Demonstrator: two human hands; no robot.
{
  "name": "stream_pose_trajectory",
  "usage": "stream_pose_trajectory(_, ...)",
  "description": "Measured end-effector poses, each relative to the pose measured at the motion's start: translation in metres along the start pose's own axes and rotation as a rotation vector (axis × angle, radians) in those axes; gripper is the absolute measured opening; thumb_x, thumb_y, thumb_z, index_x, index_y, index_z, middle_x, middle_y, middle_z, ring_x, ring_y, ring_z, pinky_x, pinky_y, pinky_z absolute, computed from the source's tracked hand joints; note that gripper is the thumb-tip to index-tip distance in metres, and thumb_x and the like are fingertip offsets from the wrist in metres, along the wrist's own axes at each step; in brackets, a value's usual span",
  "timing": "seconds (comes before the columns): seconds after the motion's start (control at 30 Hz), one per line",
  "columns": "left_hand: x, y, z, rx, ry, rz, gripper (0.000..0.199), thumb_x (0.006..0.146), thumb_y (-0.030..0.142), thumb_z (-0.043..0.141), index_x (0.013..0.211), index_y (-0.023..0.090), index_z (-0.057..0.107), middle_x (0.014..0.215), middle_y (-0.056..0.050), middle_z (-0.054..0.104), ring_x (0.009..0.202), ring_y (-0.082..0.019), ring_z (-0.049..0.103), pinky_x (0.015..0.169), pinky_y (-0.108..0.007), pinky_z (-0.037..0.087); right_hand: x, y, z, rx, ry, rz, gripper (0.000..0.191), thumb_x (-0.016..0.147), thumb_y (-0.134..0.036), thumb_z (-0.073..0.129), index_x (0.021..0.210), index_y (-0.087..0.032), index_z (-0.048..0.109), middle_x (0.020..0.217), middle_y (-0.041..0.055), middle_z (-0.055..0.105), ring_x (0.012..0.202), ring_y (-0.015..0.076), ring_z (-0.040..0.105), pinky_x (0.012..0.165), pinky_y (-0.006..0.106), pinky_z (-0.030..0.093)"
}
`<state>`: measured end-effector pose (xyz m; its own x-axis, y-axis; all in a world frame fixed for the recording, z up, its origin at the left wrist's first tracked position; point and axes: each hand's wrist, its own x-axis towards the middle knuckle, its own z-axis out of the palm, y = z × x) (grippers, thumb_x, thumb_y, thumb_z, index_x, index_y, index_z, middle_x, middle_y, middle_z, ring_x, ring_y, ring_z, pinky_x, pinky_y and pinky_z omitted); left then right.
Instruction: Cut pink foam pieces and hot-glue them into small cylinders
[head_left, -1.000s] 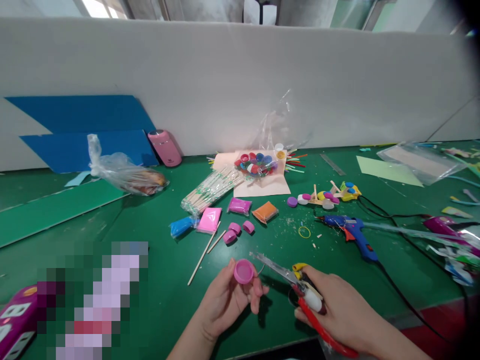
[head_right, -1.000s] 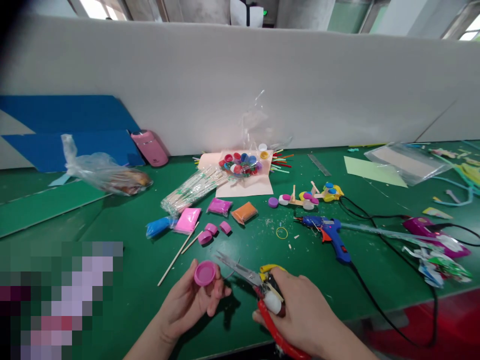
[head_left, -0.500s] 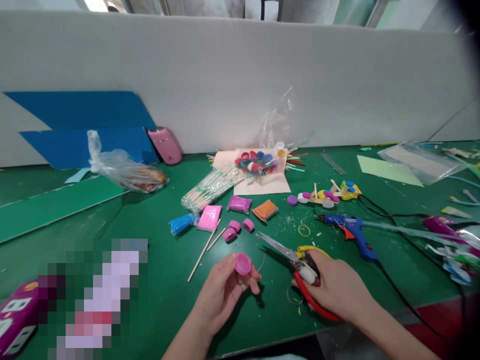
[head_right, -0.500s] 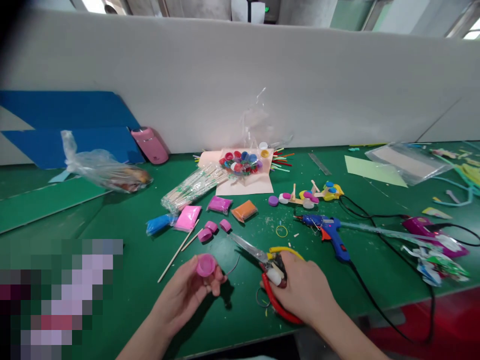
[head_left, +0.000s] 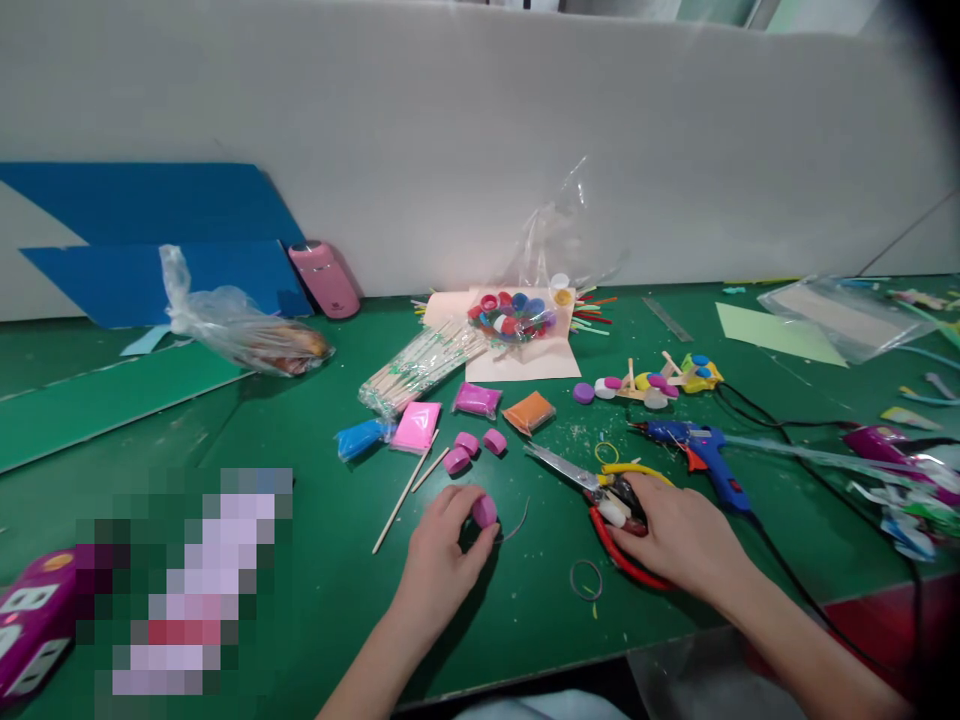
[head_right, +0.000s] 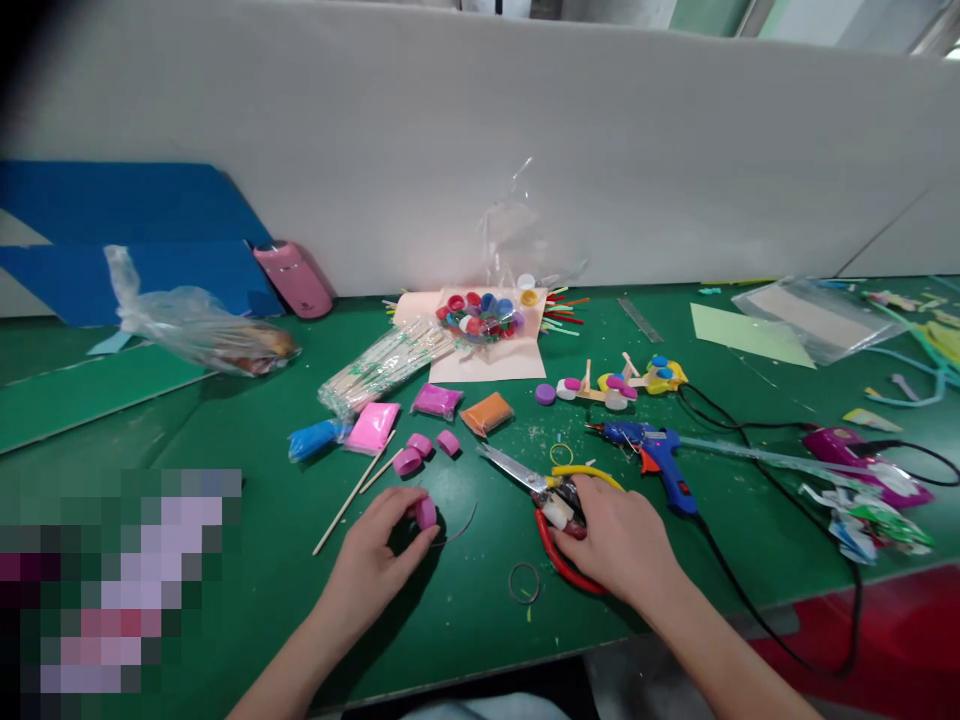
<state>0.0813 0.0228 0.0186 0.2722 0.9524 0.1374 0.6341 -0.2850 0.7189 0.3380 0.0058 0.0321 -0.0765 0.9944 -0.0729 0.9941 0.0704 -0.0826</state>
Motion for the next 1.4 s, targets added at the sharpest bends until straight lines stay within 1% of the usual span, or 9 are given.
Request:
stream_pose_trajectory(0.13,0.008,-0.003,0.003,0.231,-0.034,0.061,0.023,0.074,0.02,0.044,0.096,0.019,0.053,0.092,-0.009,0.055,0.086,-0.023,0.051,0.073,-0.036,0.041,-0.002,-0.002,-0.001,0.017,-0.002,0.001,0.025,0.07,-0.04,0.051,0.087,-0.021,0.053,0.078,0.0026,0.063,0.065,0.0212,0.058,0.048,0.026,0.029)
stream_pose_trajectory(0.3,0.017,-0.001,0.004,0.291,-0.084,0.077,0.024,0.072,0.018,0.046,0.095,0.018,0.055,0.087,-0.009,0.055,0.079,-0.023,0.051,0.069,-0.035,0.04,-0.004,-0.002,-0.002,0.03,-0.012,0.001,0.021,0.072,-0.04,0.049,0.083,-0.022,0.053,0.073,0.0017,0.063,0.06,0.0207,0.057,0.045,0.025,0.026)
stream_pose_trajectory(0.47,0.016,-0.003,-0.001,0.318,-0.103,0.091,0.029,0.07,0.028,0.055,0.098,0.02,0.055,0.088,-0.008,0.055,0.082,-0.023,0.052,0.068,-0.033,0.041,-0.003,-0.002,-0.002,0.049,-0.018,-0.003,0.022,0.072,-0.039,0.05,0.085,-0.023,0.053,0.075,0.0013,0.063,0.061,0.0212,0.058,0.047,0.025,0.027)
stream_pose_trajectory(0.73,0.021,-0.016,-0.025,0.451,0.108,0.034,0.024,0.077,0.028,0.044,0.094,0.016,0.055,0.09,-0.011,0.056,0.084,-0.024,0.053,0.07,-0.034,0.041,-0.006,0.001,0.001,0.113,-0.027,0.025,0.028,0.071,-0.037,0.051,0.096,-0.023,0.051,0.076,0.0006,0.064,0.064,0.0226,0.059,0.05,0.026,0.032)
stream_pose_trajectory(0.87,0.038,-0.02,-0.027,0.509,0.094,0.035,0.022,0.075,0.026,0.046,0.092,0.017,0.056,0.089,-0.01,0.057,0.084,-0.024,0.052,0.068,-0.034,0.038,-0.008,0.001,0.002,0.15,-0.028,0.047,0.031,0.072,-0.037,0.051,0.099,-0.023,0.05,0.077,0.0009,0.064,0.066,0.023,0.06,0.051,0.027,0.035)
stream_pose_trajectory(1.07,0.045,-0.022,-0.025,0.54,0.092,0.003,0.011,0.071,0.019,0.046,0.065,0.017,0.055,0.066,-0.006,0.057,0.068,-0.022,0.052,0.059,-0.031,0.034,-0.016,0.002,0.003,0.227,-0.004,0.116,0.03,0.073,-0.038,0.049,0.099,-0.023,0.049,0.079,0.0025,0.064,0.066,0.024,0.06,0.052,0.028,0.038)
stream_pose_trajectory(1.17,0.036,-0.016,-0.027,0.51,0.139,-0.033,0.009,0.07,0.02,0.046,0.065,0.017,0.052,0.065,-0.006,0.055,0.065,-0.021,0.05,0.058,-0.031,0.034,-0.016,-0.002,0.005,0.38,0.017,0.171,0.028,0.073,-0.037,0.05,0.097,-0.024,0.047,0.079,0.0024,0.062,0.065,0.0225,0.059,0.053,0.029,0.04)
stream_pose_trajectory(1.3,0.017,0.012,-0.018,0.396,0.19,-0.058,0.008,0.07,0.021,0.045,0.062,0.019,0.045,0.061,0.0,0.05,0.059,-0.015,0.048,0.054,-0.025,0.036,-0.012,-0.029,0.006,0.887,0.047,0.146,0.023,0.073,-0.03,0.053,0.093,-0.023,0.044,0.071,0.0002,0.057,0.057,0.016,0.055,0.05,0.025,0.043)
stream_pose_trajectory(1.4,0.002,0.04,-0.004,0.041,0.113,-0.085,0.013,0.069,0.016,0.043,0.057,0.02,0.039,0.054,0.004,0.041,0.05,-0.011,0.041,0.047,-0.02,0.034,-0.009,-0.059,0.004,1.115,0.039,0.035,0.026,0.072,-0.032,0.056,0.092,-0.022,0.043,0.077,0.0007,0.057,0.059,0.0134,0.055,0.052,0.022,0.045)
